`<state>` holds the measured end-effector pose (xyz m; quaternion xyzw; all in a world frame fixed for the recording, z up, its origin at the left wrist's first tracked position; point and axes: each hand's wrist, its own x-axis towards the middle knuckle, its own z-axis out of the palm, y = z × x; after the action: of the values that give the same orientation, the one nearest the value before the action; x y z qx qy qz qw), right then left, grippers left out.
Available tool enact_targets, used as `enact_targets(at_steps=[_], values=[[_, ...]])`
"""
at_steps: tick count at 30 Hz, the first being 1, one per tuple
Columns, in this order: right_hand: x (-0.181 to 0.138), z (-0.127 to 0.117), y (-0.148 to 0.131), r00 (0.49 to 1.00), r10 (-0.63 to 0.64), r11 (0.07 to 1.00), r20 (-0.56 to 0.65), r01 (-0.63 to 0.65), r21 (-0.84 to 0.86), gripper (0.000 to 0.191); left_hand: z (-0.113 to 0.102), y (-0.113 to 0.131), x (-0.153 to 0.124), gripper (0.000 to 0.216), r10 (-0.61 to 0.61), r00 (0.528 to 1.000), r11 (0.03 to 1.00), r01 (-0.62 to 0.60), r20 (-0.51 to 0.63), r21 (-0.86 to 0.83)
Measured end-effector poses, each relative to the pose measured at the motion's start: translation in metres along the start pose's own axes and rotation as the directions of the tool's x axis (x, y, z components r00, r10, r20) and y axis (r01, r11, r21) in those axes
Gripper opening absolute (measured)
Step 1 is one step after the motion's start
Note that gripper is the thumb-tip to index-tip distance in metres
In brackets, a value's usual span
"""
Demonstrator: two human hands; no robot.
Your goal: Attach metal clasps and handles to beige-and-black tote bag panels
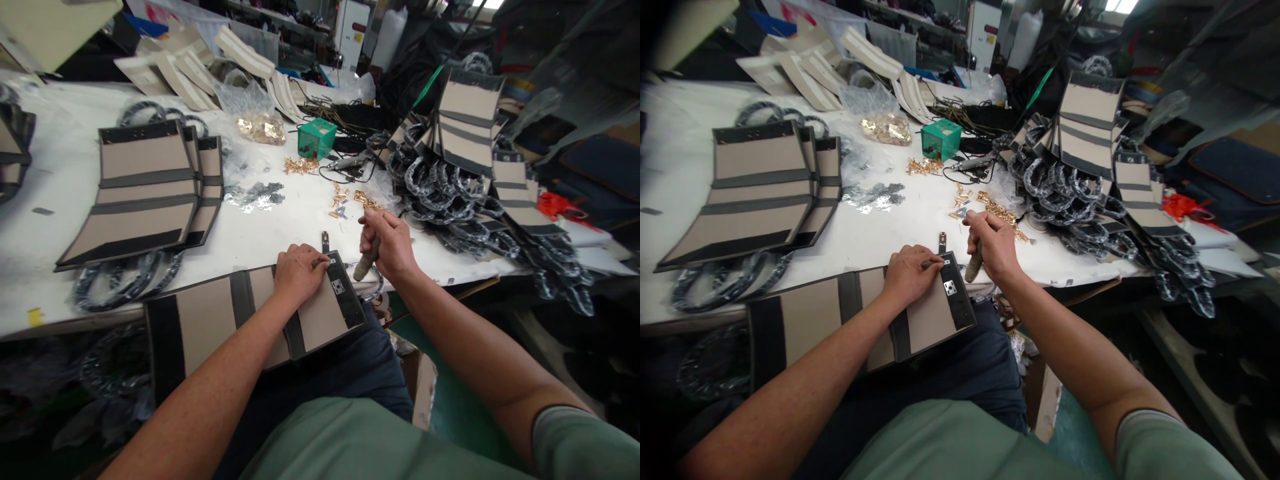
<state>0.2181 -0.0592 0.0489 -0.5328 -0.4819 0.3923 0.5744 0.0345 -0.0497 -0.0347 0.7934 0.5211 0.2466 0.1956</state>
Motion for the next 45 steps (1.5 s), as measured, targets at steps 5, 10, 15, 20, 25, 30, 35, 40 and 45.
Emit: enact_targets(at_steps=[5, 10, 15, 20, 25, 30, 35, 40, 45], values=[[0.025, 0.024, 0.017, 0.987, -0.042, 0.982, -0.155, 0.069, 0.176, 0.041, 0.000, 0.001, 0.003, 0.016, -0.032, 0.999, 0.999, 0.032, 0.037, 0.015], [0.035, 0.030, 0.036, 0.984, -0.036, 0.967, -0.177, 0.079, 0.244, 0.044, 0.000, 0.001, 0.005, 0.014, -0.041, 0.999, 0.999, 0.041, 0.032, 0.004], [0.031, 0.034, 0.039, 0.990, -0.101, 0.968, -0.095, 0.120, 0.221, 0.045, -0.001, 0.000, 0.007, 0.012, -0.050, 0.998, 0.999, 0.049, 0.041, 0.013], [0.024, 0.048, 0.027, 0.993, -0.092, 0.995, 0.077, 0.089, 0.037, 0.043, -0.003, 0.003, 0.009, 0.009, -0.060, 0.997, 0.998, 0.059, 0.043, 0.018], [0.018, 0.055, 0.015, 0.954, -0.206, 0.959, 0.220, 0.241, -0.148, 0.042, -0.006, 0.001, 0.013, 0.017, -0.112, 0.991, 0.994, 0.111, 0.075, 0.018], [0.014, 0.049, 0.016, 0.952, -0.227, 0.959, 0.205, 0.256, -0.125, 0.041, -0.023, -0.006, 0.028, 0.030, -0.147, 0.951, 0.984, 0.168, 0.273, -0.052], [0.011, 0.044, 0.020, 0.959, -0.199, 0.960, 0.201, 0.232, -0.157, 0.040, -0.035, -0.009, 0.047, 0.031, -0.260, 0.864, 0.966, 0.233, 0.431, 0.114], [0.008, 0.043, 0.021, 0.977, -0.129, 0.987, 0.168, 0.143, -0.075, 0.038, -0.030, -0.017, 0.055, 0.030, -0.340, 0.811, 0.929, 0.368, 0.475, 0.037], [0.013, 0.043, 0.015, 0.996, 0.016, 0.997, 0.092, -0.022, 0.067, 0.043, -0.026, -0.024, 0.055, 0.029, -0.359, 0.800, 0.915, 0.402, 0.481, 0.015]])
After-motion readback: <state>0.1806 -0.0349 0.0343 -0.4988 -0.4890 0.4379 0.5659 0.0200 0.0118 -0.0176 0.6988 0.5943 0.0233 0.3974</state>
